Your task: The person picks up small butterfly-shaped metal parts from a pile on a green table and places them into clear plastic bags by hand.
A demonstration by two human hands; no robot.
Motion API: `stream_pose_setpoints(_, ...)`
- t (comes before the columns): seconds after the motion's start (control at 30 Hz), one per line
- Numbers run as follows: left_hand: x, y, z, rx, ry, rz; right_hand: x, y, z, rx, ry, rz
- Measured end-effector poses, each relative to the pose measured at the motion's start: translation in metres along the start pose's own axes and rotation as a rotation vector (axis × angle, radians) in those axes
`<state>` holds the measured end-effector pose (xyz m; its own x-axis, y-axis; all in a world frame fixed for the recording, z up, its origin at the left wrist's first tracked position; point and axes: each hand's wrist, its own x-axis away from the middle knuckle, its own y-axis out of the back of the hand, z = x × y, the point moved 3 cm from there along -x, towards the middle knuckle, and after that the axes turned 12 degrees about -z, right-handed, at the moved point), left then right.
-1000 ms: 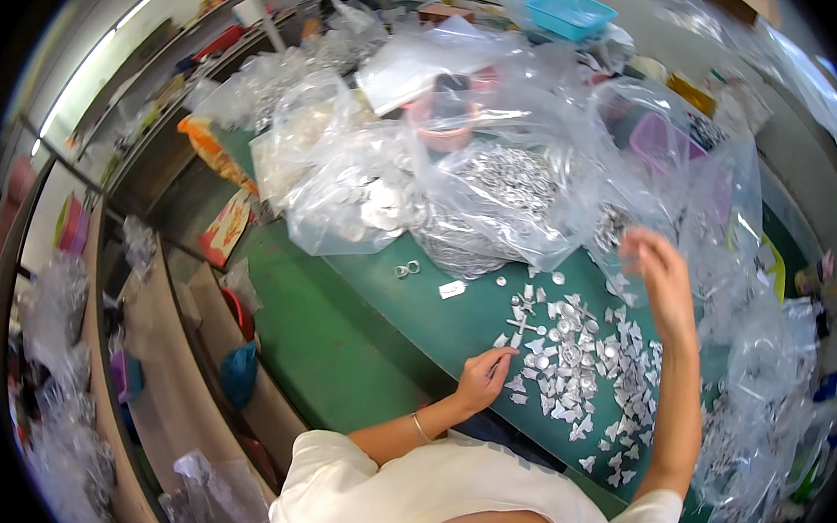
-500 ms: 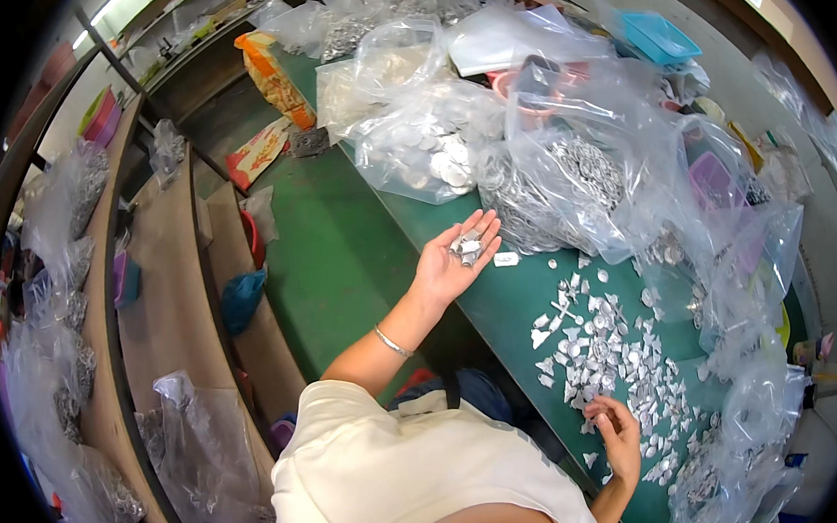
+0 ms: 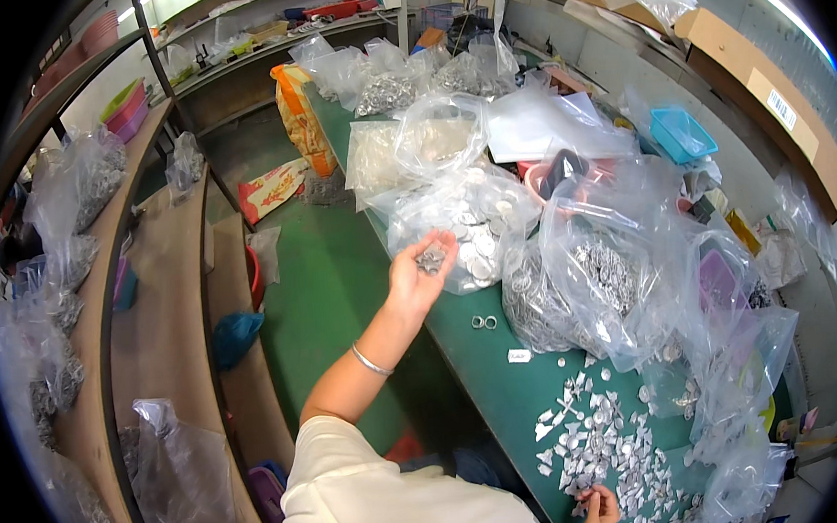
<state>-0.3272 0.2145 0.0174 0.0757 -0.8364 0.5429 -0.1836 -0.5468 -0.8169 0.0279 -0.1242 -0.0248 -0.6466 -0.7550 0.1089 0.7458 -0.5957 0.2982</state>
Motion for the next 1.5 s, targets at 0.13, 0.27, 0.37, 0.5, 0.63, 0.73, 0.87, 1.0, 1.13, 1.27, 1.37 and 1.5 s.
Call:
stream_pose_setpoints(0.13, -0.075, -0.059, -0.021, 0.121, -0.090, 0.035, -0.003, 0.001, -0.010, -0.049, -0.065, -0.018)
stream_pose_setpoints(0.27, -0.187, -0.128, -0.059, -0.042, -0.401, -0.020, -0.002, -0.006, 0.003, 0.022, -0.024, 0.009)
stream_pose_setpoints(0.37, -0.238, -0.153, -0.079, -0.116, -0.478, 0.103, -0.011, -0.013, -0.007, -0.065, 0.066, -0.009)
stream_pose_setpoints(0.5, -0.237, -0.133, -0.065, -0.171, -0.708, 0.088, -0.008, -0.007, -0.009, -0.123, 0.047, -0.092)
stream_pose_setpoints(0.63, -0.087, -0.121, 0.010, -0.395, -0.694, 0.365, 0.005, 0.003, -0.009, -0.128, -0.006, -0.166)
stream_pose_setpoints(0.73, 0.011, -0.070, 0.053, -0.710, -0.850, 0.510, 0.007, -0.001, -0.011, -0.085, 0.022, -0.188)
stream_pose_setpoints(0.87, 0.056, 0.018, 0.100, -1.380, -0.906, 0.741, 0.008, 0.004, 0.001, 0.260, 0.138, -0.216)
stream_pose_setpoints(1.0, 0.036, 0.084, 0.138, -1.800, -1.195, 0.745, 0.010, 0.012, -0.002, 0.366, 0.219, -0.275)
stream_pose_setpoints(1.13, 0.024, 0.093, 0.158, -1.995, -1.255, 0.727, 0.012, 0.029, -0.010, 0.485, 0.375, -0.342)
stream_pose_setpoints(1.27, 0.011, 0.098, 0.139, -1.924, -1.403, 0.687, 0.018, 0.061, -0.019, 0.570, 0.323, -0.552)
stream_pose_setpoints(1.37, 0.001, 0.105, 0.124, -1.994, -1.323, 0.507, 0.023, 0.086, -0.033, 0.602, 0.299, -0.651)
stream_pose_setpoints(1.5, 0.004, 0.101, 0.109, -1.995, -1.464, 0.351, 0.014, 0.095, -0.033, 0.663, 0.323, -0.650)
